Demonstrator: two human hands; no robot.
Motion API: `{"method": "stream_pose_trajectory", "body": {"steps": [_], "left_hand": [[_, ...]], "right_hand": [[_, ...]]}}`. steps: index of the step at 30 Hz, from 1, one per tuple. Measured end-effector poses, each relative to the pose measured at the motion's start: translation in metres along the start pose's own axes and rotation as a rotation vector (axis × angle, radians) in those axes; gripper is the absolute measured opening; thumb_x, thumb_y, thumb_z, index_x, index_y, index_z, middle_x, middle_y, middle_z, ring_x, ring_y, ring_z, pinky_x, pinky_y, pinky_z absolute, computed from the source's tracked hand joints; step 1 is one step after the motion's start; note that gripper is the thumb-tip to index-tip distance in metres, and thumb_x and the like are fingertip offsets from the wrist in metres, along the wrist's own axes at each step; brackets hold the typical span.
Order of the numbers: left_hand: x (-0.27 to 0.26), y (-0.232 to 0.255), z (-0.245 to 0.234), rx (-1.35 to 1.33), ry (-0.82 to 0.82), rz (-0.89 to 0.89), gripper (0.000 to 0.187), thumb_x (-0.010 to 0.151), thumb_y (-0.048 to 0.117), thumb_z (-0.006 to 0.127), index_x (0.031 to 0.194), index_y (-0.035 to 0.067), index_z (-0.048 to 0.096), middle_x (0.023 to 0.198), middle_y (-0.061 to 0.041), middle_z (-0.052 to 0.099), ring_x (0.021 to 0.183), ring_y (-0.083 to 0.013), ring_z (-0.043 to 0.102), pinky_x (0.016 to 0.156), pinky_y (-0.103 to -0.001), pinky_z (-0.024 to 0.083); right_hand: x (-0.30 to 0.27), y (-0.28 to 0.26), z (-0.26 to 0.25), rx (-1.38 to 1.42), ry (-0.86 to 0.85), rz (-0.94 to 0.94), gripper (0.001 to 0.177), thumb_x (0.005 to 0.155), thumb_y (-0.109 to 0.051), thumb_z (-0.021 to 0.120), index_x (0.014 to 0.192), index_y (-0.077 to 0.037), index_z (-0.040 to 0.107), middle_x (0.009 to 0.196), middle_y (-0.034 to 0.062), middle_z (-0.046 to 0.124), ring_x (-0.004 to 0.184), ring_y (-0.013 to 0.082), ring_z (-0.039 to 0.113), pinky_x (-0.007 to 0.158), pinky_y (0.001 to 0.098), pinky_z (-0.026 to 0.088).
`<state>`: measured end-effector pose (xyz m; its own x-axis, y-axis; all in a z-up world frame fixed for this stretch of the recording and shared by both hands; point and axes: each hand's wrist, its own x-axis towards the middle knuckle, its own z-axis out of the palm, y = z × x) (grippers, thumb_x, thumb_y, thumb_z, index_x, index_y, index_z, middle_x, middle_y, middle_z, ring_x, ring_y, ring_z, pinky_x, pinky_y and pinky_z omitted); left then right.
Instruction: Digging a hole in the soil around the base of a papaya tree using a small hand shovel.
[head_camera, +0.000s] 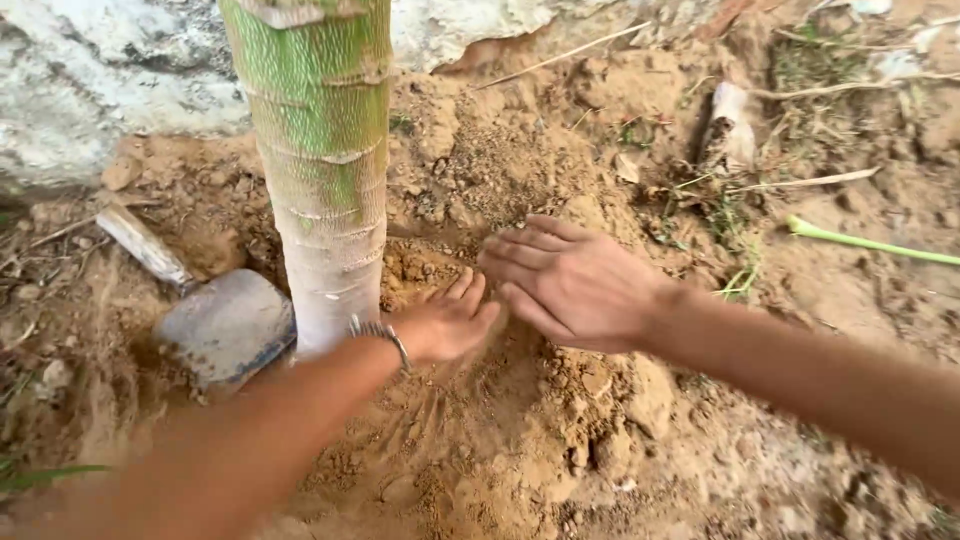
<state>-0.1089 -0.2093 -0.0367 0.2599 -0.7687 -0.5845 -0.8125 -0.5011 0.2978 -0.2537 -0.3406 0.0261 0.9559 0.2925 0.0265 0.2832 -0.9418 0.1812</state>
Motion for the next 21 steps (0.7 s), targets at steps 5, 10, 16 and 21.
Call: {"method": "stream_pose_trajectory", "body": {"steps": [5,10,16,21], "left_hand": [[0.030,0.008,0.095,-0.566,0.384,-0.168,0.076,0.102,0.055,0.009,0.161,0.010,-0.008,0.170,-0.008,-0.016,0.157,-0.0222,-0.013,0.127,-0.044,-0.003],[0.057,0.014,0.143,-0.270,0.494,-0.124,0.071,0.108,0.043,0.014,0.159,-0.003,-0.004,0.167,-0.023,-0.012,0.156,-0.0316,-0.011,0.126,-0.045,-0.001],[0.074,0.020,0.134,-0.886,0.474,-0.175,0.076,0.107,0.044,0.024,0.169,0.005,0.006,0.166,-0.020,0.030,0.153,-0.0308,0.032,0.126,-0.043,0.023],[0.071,0.020,0.119,-0.539,0.705,-0.087,0.071,0.103,0.043,0.017,0.159,0.003,0.000,0.170,-0.015,-0.003,0.157,-0.0248,-0.005,0.126,-0.040,-0.002]], "right_hand": [[-0.013,-0.027,0.087,0.062,0.116,0.303,0.061,0.107,-0.041,0.017,0.152,-0.004,0.036,0.162,0.0122,0.031,0.152,0.0238,0.022,0.125,0.0437,0.014],[-0.020,-0.035,0.102,0.236,-0.170,0.498,0.060,0.106,-0.043,0.014,0.155,-0.010,0.025,0.165,0.0064,0.019,0.155,0.0209,0.009,0.124,0.0421,0.006],[-0.019,-0.019,0.131,0.116,0.002,0.500,0.065,0.106,-0.040,0.017,0.157,-0.001,0.021,0.167,0.0134,0.017,0.155,0.0267,0.010,0.125,0.0453,0.007],[-0.019,-0.018,0.134,-0.050,0.157,0.430,0.063,0.106,-0.038,0.018,0.156,0.001,0.020,0.163,0.0168,0.018,0.150,0.0257,0.014,0.123,0.0461,0.008]]}}
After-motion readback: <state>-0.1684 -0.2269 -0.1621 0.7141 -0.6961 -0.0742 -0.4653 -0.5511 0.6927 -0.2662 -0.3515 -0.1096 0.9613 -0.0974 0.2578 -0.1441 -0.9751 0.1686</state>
